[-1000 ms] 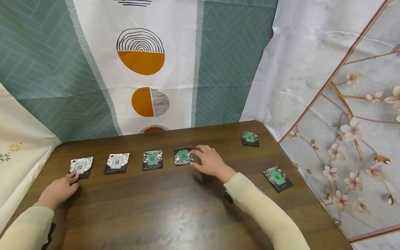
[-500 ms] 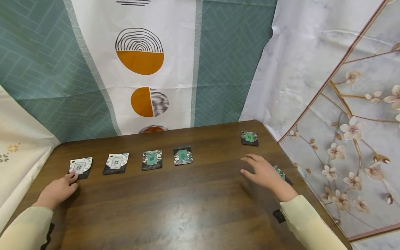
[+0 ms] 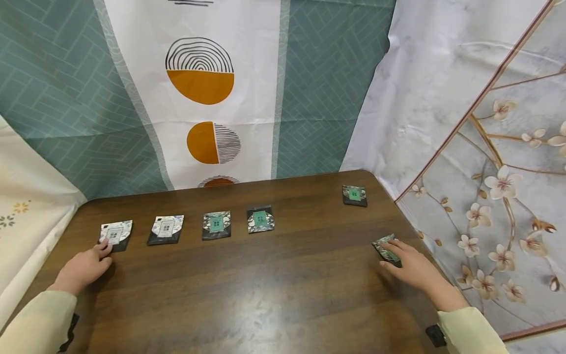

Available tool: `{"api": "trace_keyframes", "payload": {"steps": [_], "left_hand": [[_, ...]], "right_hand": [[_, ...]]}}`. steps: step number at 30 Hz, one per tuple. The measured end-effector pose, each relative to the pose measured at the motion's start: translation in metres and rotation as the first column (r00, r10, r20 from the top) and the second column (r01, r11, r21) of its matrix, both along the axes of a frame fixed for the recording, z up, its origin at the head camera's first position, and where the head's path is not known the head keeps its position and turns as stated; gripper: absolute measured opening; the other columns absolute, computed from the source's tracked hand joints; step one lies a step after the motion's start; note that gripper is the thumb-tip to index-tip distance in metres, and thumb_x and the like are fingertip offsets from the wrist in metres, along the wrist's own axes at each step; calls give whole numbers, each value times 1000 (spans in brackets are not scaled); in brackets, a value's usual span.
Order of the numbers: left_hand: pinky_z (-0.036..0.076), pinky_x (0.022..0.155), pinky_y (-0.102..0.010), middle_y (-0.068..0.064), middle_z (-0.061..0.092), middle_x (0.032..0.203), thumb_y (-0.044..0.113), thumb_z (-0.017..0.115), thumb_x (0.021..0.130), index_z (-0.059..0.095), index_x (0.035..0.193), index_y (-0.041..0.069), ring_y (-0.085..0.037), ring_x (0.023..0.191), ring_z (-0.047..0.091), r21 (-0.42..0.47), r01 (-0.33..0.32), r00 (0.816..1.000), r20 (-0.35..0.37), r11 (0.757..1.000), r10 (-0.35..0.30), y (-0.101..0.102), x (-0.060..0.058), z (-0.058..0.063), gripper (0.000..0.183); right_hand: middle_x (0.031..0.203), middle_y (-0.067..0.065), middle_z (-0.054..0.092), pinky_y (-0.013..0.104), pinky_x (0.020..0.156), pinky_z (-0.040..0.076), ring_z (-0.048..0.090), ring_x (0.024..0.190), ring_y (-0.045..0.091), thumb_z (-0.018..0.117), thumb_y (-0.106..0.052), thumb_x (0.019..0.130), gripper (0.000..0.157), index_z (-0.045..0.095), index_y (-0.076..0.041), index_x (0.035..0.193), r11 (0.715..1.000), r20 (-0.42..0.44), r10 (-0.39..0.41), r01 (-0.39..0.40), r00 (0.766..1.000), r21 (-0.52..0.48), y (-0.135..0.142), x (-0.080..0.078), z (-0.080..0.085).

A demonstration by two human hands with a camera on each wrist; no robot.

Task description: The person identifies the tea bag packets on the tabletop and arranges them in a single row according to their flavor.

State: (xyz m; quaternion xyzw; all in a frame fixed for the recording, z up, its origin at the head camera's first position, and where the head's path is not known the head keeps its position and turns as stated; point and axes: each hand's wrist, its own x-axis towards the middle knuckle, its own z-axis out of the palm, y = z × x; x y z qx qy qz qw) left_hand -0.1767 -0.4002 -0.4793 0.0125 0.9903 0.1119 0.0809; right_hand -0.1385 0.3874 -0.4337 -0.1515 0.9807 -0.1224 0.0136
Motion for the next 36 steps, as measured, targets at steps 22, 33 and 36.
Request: {"api": "trace_keyframes", "payload": {"steps": [22,33,36], "left_hand": [[43,99,-73,-43,36,149,19,45,96,47,138,-19,-68,128,42,-6,-4,1000,14,1000,4,0,-2,2,56],[43,99,-73,-43,36,149,21,45,97,48,138,-18,-68,129,41,-7,1,1000,22,1000,-1,0,-2,2,56],[43,100,-73,-44,36,148,20,45,97,48,138,-19,-68,129,41,-7,4,1000,11,1000,-4,2,-1,2,56]], "right_hand": [[143,34,56,69,92,50,56,122,61,73,-24,90,52,65,1,134,999,61,4,-7,998,50,31,7,-38],[141,34,58,76,101,40,57,126,56,71,-25,89,52,65,0,134,997,31,41,-43,999,63,-9,-8,-37],[142,34,57,73,103,42,55,126,58,71,-26,89,54,64,0,136,997,33,53,-55,998,54,-25,-16,-35]]}}
